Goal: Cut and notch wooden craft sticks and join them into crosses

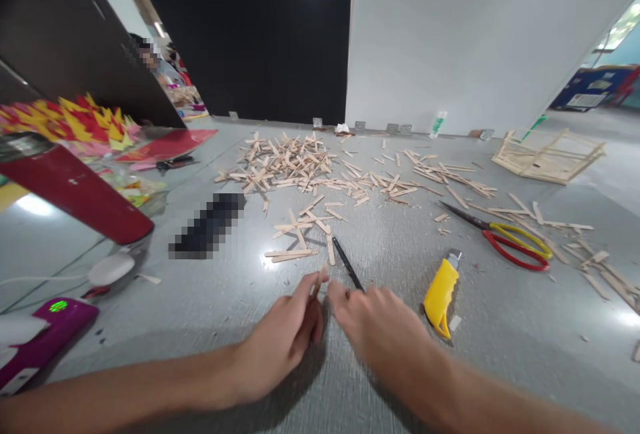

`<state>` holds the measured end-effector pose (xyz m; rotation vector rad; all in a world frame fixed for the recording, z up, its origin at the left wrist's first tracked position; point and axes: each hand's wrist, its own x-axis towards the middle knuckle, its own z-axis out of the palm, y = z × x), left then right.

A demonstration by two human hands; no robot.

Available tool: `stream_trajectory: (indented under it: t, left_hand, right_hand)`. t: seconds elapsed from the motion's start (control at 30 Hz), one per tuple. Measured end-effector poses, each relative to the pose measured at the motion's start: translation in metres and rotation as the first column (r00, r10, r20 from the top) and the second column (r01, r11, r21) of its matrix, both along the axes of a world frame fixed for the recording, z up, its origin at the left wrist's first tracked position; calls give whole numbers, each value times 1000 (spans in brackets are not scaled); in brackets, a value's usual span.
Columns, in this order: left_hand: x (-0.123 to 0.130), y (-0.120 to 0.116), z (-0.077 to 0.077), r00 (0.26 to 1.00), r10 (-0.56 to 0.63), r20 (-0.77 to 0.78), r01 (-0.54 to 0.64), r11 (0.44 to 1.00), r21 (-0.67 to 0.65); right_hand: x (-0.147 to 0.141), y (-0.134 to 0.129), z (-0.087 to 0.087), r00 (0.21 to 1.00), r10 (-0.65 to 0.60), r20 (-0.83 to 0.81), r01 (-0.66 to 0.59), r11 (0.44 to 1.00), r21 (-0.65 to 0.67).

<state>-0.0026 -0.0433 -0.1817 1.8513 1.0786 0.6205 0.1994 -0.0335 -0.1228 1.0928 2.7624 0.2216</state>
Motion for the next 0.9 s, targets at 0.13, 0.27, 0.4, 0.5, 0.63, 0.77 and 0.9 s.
stream_trajectory:
  t: [0.13, 0.27, 0.4, 0.5, 0.63, 0.77, 0.9]
  left_hand:
    - [0, 0, -1, 1000, -4, 13, 3, 1000, 8]
    - [0, 0, -2, 999, -11, 37, 11, 1000, 14]
    - [0, 1, -1, 998, -19, 52, 17, 1000, 26]
    - [0, 2, 5, 996, -28, 87, 27, 999, 21]
    - [0, 1, 14, 991, -24, 130, 30, 998, -47]
    - [-1, 0, 16, 990, -34, 135, 38, 999, -27]
    - [-1, 2, 16, 990, -26, 135, 29, 999, -22]
  right_hand:
    - [-1, 2, 0, 999, -3, 36, 4, 1000, -23]
    - [-5, 2, 4, 997, -40, 69, 45, 996, -80]
    - [-3, -2, -3, 998, -29, 61, 30, 1000, -3]
    - [6, -5, -15, 999, 35, 15, -37, 991, 132]
    - [11, -6, -15, 998, 41, -46, -31, 979, 200]
    - [5, -4, 1, 996, 55, -66, -36, 965, 261]
    - [9, 3, 7, 993, 117, -6, -109, 945, 309]
